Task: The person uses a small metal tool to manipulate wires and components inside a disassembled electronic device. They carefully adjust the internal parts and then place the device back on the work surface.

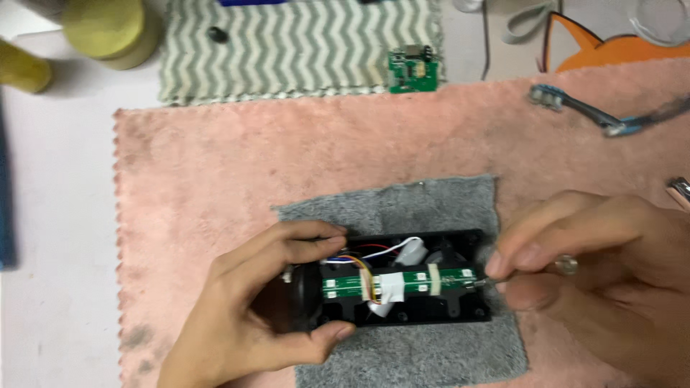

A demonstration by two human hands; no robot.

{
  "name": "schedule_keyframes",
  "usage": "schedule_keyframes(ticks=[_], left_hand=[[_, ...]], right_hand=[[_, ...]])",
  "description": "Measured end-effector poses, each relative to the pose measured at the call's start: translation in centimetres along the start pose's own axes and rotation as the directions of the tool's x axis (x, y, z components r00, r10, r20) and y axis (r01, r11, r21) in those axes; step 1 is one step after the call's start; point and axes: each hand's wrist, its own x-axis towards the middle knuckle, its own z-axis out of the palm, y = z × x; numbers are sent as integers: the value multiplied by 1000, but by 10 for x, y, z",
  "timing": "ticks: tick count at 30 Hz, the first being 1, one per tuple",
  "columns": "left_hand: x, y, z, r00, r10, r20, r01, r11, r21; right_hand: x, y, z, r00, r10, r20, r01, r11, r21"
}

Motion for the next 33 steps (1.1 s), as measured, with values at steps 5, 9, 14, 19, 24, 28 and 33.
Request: schedule_keyframes(ticks=[5,9,14,19,24,28,33], left_hand=[[0,0,-1,1000,13,-21,-14,999,-51],[-1,-4,0,996,89,-20,-91,990,-112],[-2,-5,0,995,96,-21,-98,983,-155],[-5,-8,2,995,94,-28,-97,980,-172],[-5,-8,1,995,98,-16,-100,980,-174],[-5,-9,1,995,95,-8,-95,982,-165],[-5,-11,2,994,105,7,-102,978,-181]], right_hand=[[17,19,-18,989,-58,135,58,998,1],[32,-23,15,985,-48,166,43,999,33],[55,-43,51,995,-61,75,67,994,-84],[64,-33,44,959,-74,273,121,980,-160],[65,-38,52,977,-81,200,117,977,-177],[67,-55,59,955,-206,212,262,922,-284],[68,-49,55,940,-235,249,293,928,-230]])
